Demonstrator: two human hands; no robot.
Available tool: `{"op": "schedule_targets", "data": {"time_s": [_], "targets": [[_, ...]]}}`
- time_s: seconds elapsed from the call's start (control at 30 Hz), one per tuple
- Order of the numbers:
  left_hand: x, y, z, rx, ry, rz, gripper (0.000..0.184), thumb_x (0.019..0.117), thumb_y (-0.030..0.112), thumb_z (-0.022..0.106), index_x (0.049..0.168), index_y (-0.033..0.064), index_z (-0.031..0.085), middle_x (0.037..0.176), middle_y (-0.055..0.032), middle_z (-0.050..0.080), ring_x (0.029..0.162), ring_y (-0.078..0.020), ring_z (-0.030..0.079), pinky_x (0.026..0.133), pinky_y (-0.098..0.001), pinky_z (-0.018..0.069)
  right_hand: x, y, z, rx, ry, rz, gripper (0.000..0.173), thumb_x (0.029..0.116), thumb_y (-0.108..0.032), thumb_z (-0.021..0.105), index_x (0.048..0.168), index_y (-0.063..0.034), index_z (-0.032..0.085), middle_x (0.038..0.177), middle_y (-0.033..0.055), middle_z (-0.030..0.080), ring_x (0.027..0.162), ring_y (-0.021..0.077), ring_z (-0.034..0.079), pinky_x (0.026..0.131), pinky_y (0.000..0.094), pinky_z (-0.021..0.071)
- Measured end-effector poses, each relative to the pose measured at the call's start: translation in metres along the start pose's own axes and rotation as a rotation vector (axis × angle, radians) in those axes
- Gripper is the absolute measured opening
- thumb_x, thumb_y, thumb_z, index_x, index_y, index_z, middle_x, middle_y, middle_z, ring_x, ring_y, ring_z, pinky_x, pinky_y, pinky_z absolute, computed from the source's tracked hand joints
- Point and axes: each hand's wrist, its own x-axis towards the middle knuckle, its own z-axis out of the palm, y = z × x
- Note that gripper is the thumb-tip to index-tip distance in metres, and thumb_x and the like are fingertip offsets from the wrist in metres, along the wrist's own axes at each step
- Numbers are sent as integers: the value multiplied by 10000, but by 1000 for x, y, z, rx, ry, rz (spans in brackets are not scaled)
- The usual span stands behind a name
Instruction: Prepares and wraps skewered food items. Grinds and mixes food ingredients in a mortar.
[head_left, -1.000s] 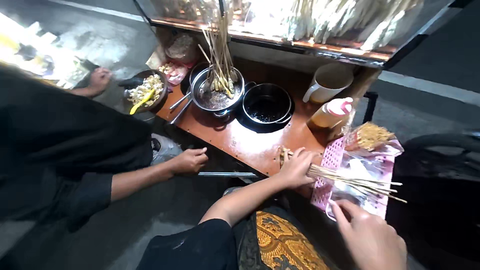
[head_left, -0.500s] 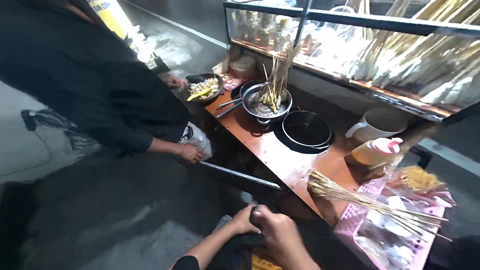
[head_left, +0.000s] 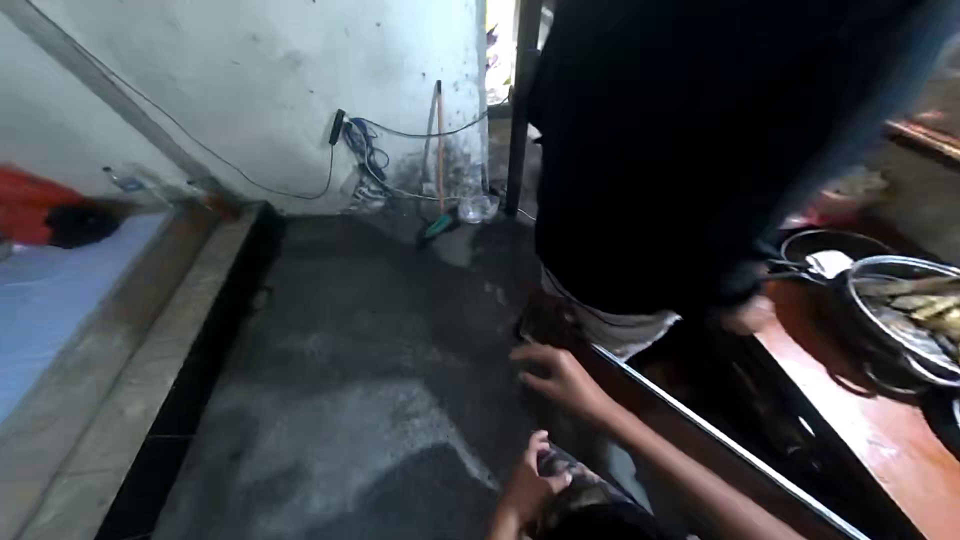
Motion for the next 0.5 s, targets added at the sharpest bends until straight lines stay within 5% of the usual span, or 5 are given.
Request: {"op": "schedule_targets", "data": {"time_s": [0.13, 0.23, 0.3, 0.43, 0.5], "targets": [[48, 51, -73, -489, 100, 73, 420, 1065, 32, 409, 1461, -105, 397, 1363, -237, 582, 1211, -205, 602, 1022, -331, 507, 22, 22, 60, 26, 60, 24, 389, 1047, -334, 565, 1307, -79, 699, 1344, 106, 676, 1211, 211, 659, 1042, 414, 536], [79, 159, -114, -1130, 212, -345, 733, 1069, 419, -128, 1558, 12, 239, 1513, -220, 475, 1337, -292, 541, 1070, -440, 442, 63, 5, 66, -155, -37, -33, 498, 1055, -494, 453, 1397, -194, 654, 1528, 26, 555, 1501, 309, 390, 1222, 595, 285], [108, 199, -141, -1271, 312, -359, 742, 1086, 502, -28, 1532, 38, 342, 1457, -207, 533, 1281, -312, 576, 997, -461, 489, 109, -8, 35, -162, -168, -4, 535, 1058, -465, 437, 1486, -177, 578, 1620, 60, 441, 1561, 336, 267, 1258, 628, 122], [171, 155, -287, -1302, 156, 41, 646, 1056, 618, 145, 1408, 200, 490, 1165, -62, 687, 1002, -223, 698, 793, -391, 588, 215, 32, 11, -300, 176, -85, 392, 1082, -447, 458, 1353, -268, 678, 1533, 12, 551, 1497, 303, 402, 1193, 746, 125], [209, 166, -376, -1287, 361, 296, 541, 1074, 520, 226, 1016, 256, 695, 668, 56, 659, 578, -87, 645, 538, -249, 539, 269, 18, -24, -209, 330, -57, 356, 1057, -400, 555, 1087, -124, 777, 1281, 25, 718, 1325, 251, 589, 1194, 642, 271]]}}
